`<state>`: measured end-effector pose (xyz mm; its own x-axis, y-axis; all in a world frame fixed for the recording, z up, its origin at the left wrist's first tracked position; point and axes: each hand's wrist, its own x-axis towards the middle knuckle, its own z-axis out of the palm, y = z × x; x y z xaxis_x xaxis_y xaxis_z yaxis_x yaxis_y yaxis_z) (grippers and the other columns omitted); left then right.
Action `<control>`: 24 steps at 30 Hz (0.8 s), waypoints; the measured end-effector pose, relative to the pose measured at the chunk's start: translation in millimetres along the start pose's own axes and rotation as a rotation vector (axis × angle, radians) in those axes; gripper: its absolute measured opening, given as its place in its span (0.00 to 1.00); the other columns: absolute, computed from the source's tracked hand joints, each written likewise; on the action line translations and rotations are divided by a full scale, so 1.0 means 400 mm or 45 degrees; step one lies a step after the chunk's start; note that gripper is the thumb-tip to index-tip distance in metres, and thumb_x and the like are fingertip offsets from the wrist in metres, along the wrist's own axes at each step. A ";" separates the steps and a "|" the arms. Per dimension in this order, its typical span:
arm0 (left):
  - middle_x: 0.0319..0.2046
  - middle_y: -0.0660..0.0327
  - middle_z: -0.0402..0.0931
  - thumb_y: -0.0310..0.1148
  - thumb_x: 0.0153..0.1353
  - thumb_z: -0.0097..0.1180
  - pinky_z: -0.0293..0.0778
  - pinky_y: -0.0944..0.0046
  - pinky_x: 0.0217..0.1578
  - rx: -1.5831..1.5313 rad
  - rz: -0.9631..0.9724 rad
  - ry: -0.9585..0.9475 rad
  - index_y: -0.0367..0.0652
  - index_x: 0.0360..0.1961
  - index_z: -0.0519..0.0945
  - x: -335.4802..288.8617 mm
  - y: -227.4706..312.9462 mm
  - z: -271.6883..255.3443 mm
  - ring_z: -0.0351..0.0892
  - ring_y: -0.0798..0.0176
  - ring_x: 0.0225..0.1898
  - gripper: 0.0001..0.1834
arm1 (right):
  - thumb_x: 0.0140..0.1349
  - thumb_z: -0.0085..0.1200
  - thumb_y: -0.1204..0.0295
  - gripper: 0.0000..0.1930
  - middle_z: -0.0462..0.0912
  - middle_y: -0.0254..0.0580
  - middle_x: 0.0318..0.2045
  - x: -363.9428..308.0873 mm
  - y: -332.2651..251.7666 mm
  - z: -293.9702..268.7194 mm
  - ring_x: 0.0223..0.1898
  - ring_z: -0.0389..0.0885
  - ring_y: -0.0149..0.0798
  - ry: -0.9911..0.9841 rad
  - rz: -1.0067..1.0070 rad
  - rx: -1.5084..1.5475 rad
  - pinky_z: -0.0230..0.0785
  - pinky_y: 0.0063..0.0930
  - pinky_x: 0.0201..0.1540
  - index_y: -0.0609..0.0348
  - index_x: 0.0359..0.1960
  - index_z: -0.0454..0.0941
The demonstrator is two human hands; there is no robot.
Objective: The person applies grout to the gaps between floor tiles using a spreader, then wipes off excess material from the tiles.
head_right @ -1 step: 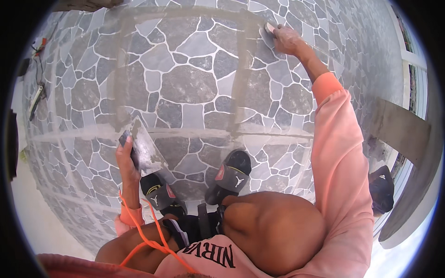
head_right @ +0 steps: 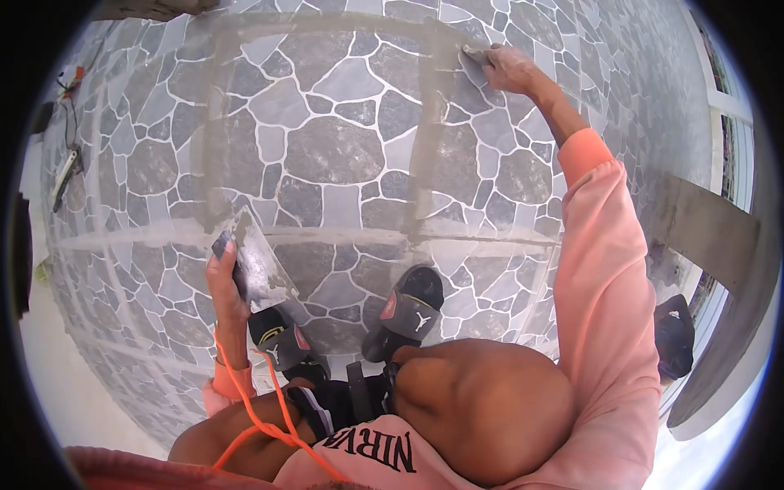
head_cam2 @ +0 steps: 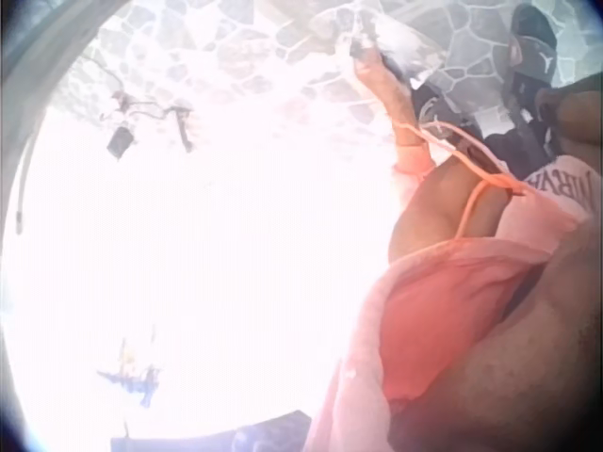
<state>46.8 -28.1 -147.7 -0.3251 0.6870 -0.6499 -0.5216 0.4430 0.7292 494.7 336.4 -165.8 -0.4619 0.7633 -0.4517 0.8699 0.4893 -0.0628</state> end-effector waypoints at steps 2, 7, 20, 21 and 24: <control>0.41 0.63 0.78 0.32 0.65 0.53 0.73 0.69 0.40 0.000 -0.004 -0.022 0.35 0.49 0.76 -0.001 -0.005 -0.008 0.76 0.72 0.38 0.14 | 0.53 0.43 0.70 0.16 0.78 0.64 0.40 0.015 -0.001 -0.037 0.42 0.78 0.59 0.068 0.223 -0.016 0.70 0.46 0.47 0.69 0.37 0.77; 0.40 0.63 0.78 0.32 0.65 0.53 0.73 0.69 0.40 -0.032 -0.037 -0.071 0.35 0.48 0.76 0.001 -0.018 0.006 0.76 0.72 0.38 0.14 | 0.50 0.46 0.64 0.23 0.79 0.66 0.43 0.071 -0.030 -0.015 0.48 0.78 0.61 0.108 0.665 -0.033 0.70 0.42 0.51 0.67 0.44 0.79; 0.40 0.62 0.79 0.31 0.63 0.55 0.73 0.69 0.40 0.019 0.037 -0.099 0.35 0.48 0.76 0.004 -0.004 -0.011 0.77 0.69 0.38 0.14 | 0.57 0.52 0.63 0.16 0.81 0.43 0.31 0.015 0.086 -0.102 0.35 0.80 0.40 0.269 0.367 0.664 0.73 0.33 0.45 0.66 0.39 0.80; 0.40 0.62 0.79 0.31 0.64 0.55 0.73 0.68 0.40 -0.008 0.024 -0.033 0.35 0.48 0.76 -0.005 0.002 -0.012 0.78 0.69 0.38 0.14 | 0.57 0.52 0.63 0.16 0.81 0.43 0.31 0.001 0.128 -0.102 0.35 0.80 0.40 0.276 0.377 0.651 0.73 0.33 0.45 0.66 0.39 0.80; 0.41 0.62 0.78 0.31 0.64 0.54 0.73 0.68 0.42 -0.042 -0.013 0.040 0.35 0.49 0.75 -0.008 -0.008 -0.043 0.78 0.69 0.39 0.15 | 0.57 0.50 0.69 0.14 0.80 0.48 0.36 -0.021 0.163 -0.041 0.40 0.79 0.47 0.292 0.126 -0.097 0.72 0.36 0.48 0.63 0.40 0.79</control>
<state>36.0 -41.8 -151.5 -0.3441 0.6639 -0.6640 -0.5508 0.4300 0.7154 552.4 368.6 -151.5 -0.4097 0.8806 -0.2378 0.9013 0.4310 0.0431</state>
